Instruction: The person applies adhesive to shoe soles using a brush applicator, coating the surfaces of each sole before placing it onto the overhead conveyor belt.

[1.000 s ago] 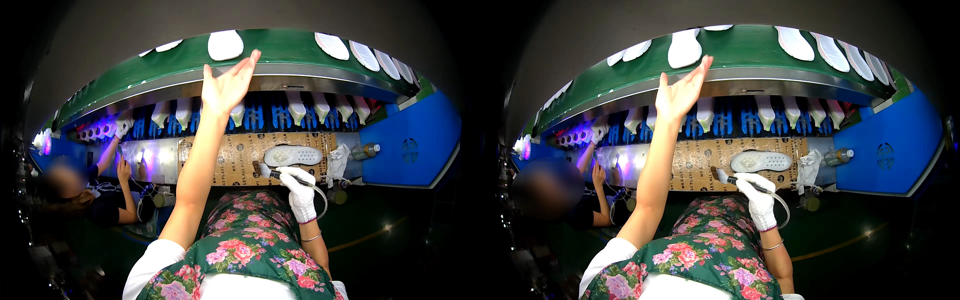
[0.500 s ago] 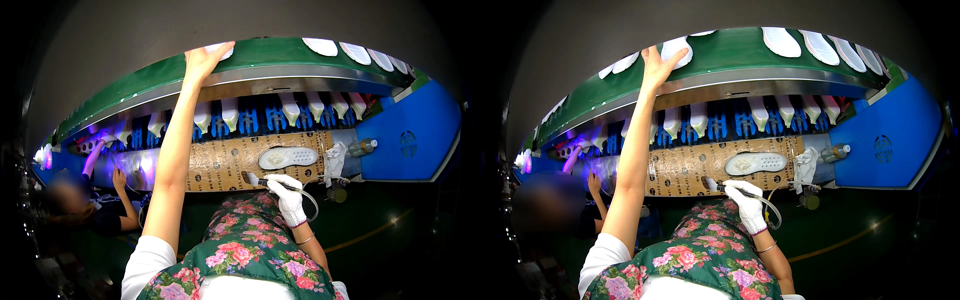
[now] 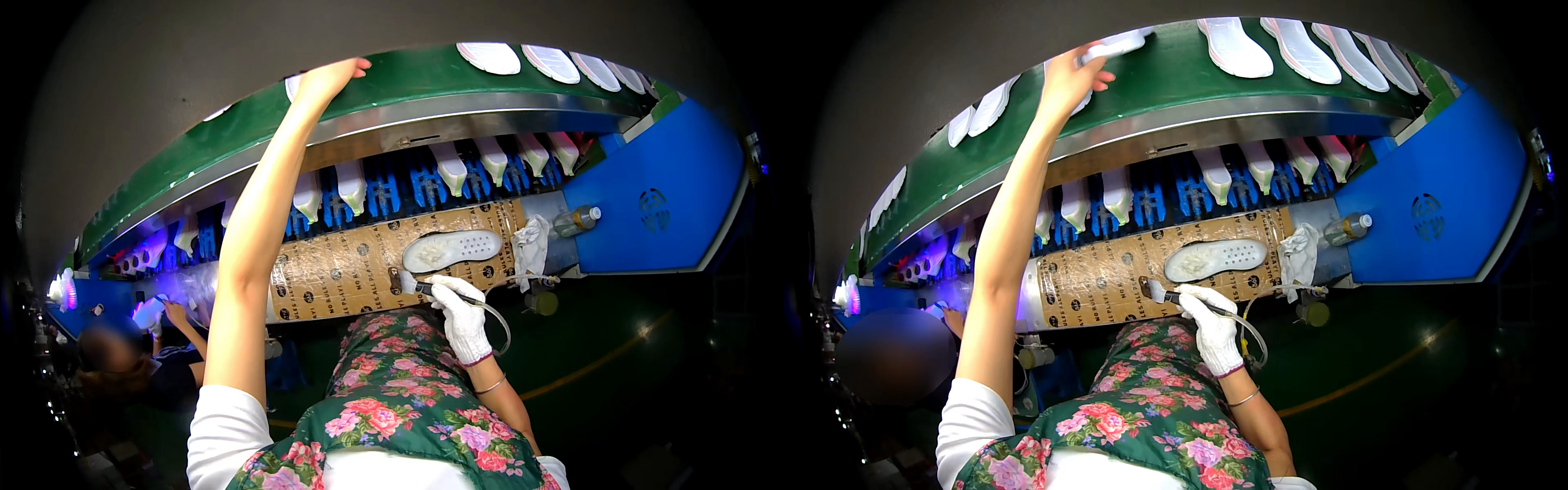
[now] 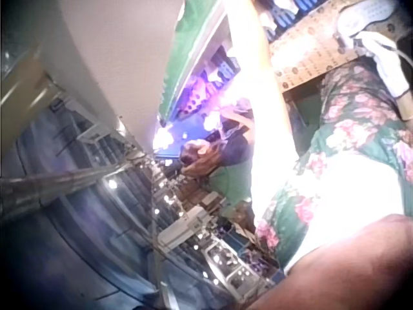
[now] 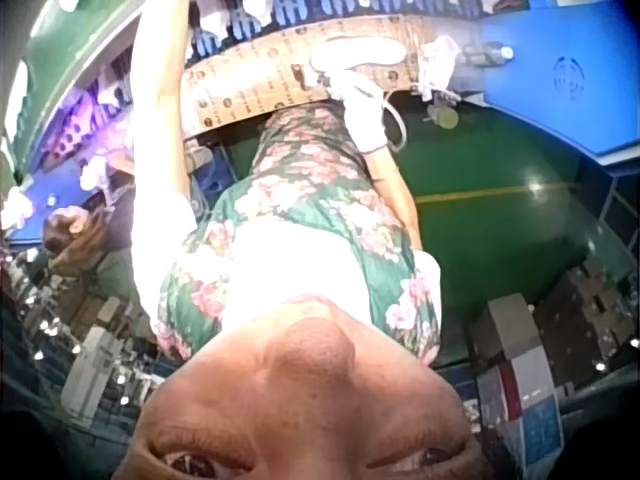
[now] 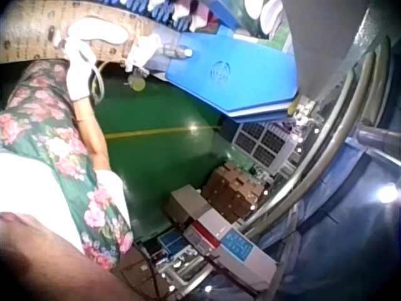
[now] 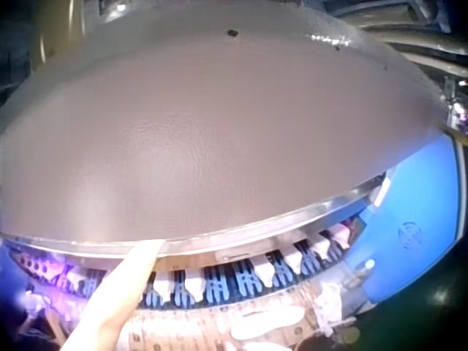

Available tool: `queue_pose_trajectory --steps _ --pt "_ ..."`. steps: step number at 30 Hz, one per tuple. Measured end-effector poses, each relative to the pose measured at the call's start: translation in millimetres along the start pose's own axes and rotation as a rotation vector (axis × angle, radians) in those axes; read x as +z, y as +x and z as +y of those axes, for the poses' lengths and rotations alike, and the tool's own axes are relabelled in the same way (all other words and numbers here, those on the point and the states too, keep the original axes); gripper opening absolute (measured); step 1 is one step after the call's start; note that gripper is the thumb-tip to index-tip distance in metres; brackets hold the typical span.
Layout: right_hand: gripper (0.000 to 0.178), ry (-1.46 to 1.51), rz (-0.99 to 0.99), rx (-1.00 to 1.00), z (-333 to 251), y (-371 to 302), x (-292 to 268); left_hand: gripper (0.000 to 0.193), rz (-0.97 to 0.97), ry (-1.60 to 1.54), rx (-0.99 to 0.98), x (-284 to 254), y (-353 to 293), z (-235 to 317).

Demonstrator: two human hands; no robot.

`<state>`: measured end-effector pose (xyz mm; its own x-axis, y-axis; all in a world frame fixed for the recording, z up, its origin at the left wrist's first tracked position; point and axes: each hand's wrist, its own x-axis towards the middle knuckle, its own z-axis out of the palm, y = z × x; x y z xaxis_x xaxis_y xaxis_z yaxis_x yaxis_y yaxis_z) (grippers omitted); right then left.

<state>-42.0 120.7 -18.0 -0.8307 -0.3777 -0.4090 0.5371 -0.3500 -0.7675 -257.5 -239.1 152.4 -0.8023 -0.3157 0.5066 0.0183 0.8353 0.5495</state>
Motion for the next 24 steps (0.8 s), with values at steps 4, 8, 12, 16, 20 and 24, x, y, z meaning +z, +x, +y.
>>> queue_pose_trajectory --steps 4,8,12,16,20,24 --pt "0.021 0.220 -0.012 -0.005 -1.3 15.6 -17.3 0.028 0.174 -0.449 -0.077 -72.4 -108.9 32.3" --pt "0.022 0.465 -0.125 -0.024 -26.0 35.9 -36.4 0.027 0.639 -0.320 0.092 -139.8 -189.1 3.2" --pt "0.020 0.567 -0.264 -0.036 -56.3 35.6 -13.9 0.027 0.544 -0.691 -0.355 -163.0 -243.0 7.5" --pt "0.021 0.297 -0.379 -0.043 -72.8 9.2 50.0 0.024 0.104 -0.862 -0.656 -121.5 -304.9 -0.8" --pt "0.022 0.140 -0.540 -0.012 -65.7 -5.7 98.7 0.033 -0.029 -1.361 -0.956 -62.0 -371.4 -5.5" --pt "0.025 -0.179 -0.618 -0.099 -53.7 -5.6 114.4 0.063 0.122 -1.662 -1.147 -42.2 -422.2 27.7"
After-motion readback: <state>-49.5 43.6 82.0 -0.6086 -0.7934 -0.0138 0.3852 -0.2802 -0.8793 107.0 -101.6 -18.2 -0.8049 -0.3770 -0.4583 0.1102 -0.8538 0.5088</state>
